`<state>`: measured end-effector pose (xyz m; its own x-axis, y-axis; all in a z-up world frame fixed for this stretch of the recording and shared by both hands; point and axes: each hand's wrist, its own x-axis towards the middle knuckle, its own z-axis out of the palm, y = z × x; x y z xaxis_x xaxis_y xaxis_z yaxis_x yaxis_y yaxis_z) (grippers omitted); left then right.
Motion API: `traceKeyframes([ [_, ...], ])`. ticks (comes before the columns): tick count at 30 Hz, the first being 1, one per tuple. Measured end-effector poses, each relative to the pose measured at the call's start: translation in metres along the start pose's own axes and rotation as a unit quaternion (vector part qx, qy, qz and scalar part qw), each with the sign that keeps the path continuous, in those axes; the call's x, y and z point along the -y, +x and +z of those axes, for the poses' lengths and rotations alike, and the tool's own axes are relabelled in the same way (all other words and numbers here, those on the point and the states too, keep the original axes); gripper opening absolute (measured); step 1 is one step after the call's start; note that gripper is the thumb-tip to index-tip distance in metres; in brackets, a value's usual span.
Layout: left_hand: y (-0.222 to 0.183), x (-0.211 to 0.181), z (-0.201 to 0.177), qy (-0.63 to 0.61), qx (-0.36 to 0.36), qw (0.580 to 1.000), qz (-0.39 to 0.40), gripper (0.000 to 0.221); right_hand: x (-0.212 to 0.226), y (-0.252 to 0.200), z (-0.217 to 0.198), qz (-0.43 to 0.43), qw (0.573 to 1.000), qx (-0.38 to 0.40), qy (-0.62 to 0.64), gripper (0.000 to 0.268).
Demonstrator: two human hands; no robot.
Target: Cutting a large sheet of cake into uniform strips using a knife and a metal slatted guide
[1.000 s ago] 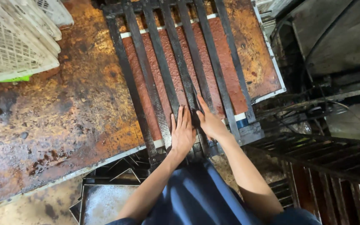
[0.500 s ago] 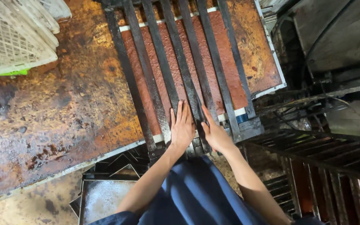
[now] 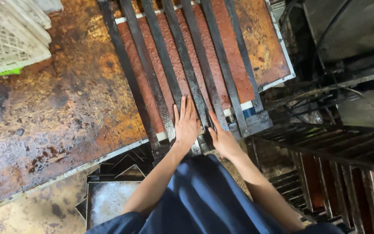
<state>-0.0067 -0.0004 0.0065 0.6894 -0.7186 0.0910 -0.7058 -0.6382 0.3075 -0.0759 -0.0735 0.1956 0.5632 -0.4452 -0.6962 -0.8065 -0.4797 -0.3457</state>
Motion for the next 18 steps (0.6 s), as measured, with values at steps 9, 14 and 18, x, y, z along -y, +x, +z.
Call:
traceKeyframes([
  [9, 0.002, 0.000, 0.001, -0.003, -0.012, 1.000, 0.009, 0.094, 0.022, 0.048, -0.012, -0.070, 0.996, -0.050, -0.001, 0.060],
  [14, 0.006, 0.001, 0.002, 0.012, 0.016, 1.000, 0.002, 0.093, -0.049, 0.018, 0.032, -0.001, 1.000, 0.000, 0.011, 0.062],
  [18, 0.006, 0.005, 0.002, 0.016, -0.007, 1.000, 0.008, 0.096, -0.009, 0.051, 0.012, -0.050, 0.998, -0.042, -0.007, 0.062],
])
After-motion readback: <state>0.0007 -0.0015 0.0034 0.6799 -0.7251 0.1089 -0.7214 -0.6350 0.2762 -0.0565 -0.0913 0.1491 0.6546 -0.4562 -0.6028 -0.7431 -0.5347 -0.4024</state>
